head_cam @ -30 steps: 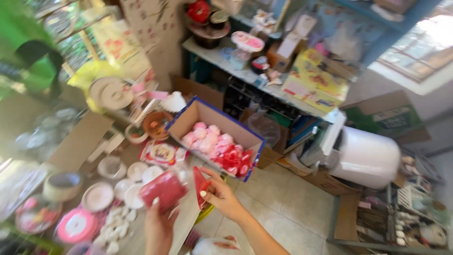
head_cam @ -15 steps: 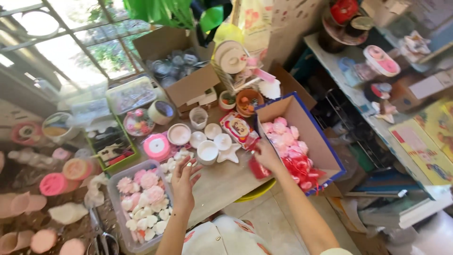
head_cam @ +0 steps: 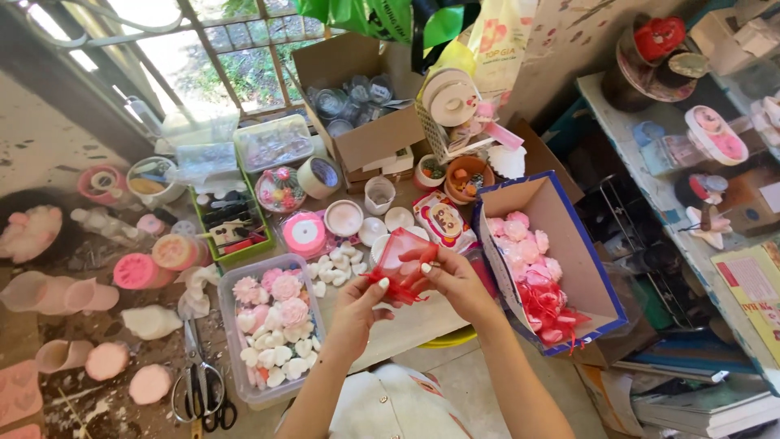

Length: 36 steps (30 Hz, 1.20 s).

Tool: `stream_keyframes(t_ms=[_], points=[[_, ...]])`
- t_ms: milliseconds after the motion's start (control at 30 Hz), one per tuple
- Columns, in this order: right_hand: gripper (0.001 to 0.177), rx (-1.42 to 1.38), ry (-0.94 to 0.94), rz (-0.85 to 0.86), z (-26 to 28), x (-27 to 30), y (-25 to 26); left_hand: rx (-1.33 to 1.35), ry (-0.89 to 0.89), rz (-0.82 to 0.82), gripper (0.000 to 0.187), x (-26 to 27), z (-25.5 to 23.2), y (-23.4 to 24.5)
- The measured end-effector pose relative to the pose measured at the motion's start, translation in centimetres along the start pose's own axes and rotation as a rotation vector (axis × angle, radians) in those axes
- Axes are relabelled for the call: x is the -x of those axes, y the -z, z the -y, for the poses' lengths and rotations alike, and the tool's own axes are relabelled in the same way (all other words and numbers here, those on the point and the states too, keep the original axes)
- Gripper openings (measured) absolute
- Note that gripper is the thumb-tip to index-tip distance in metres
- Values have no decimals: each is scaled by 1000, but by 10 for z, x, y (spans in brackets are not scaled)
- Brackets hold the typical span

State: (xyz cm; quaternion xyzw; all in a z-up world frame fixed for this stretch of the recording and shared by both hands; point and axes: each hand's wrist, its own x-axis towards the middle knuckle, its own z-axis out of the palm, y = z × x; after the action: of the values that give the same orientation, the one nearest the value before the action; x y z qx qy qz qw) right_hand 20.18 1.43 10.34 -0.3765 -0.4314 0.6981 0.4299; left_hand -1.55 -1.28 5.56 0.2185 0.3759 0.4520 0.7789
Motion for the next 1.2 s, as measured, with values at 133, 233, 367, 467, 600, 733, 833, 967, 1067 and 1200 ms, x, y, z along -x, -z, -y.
stream_keyframes(t_ms=[133,233,367,467,600,733,833,967,1067,1200], points=[[23,85,4,-265,-29,-6,-22,-139,-139,-200,24,6,-9,7],[43,1058,471,-548,-1,7,-79,-324,-204,-363,21,14,-19,6],[37,910,501,-206,-25,10,-101,-515,-185,-465,27,24,-22,9],[26,733,177,-227,-46,4,-103,-579,-179,-472,32,23,-14,34],[8,809,53,-149,-85,-8,-86,-867,-404,-501,50,43,-25,47],[17,379,-17,16,-116,-48,-72,-1319,-778,-502,96,67,-68,45],[25,494,114,206,-98,-71,-110,-1544,-805,-455,105,71,-70,71],[28,494,39,382,-124,-103,-151,-1574,-591,-567,77,84,-76,120],[22,476,-2,309,-179,-136,-171,-1496,-552,-715,65,110,-89,156],[16,1170,251,282,-280,-162,-186,-1255,-582,-962,54,147,-101,192]])
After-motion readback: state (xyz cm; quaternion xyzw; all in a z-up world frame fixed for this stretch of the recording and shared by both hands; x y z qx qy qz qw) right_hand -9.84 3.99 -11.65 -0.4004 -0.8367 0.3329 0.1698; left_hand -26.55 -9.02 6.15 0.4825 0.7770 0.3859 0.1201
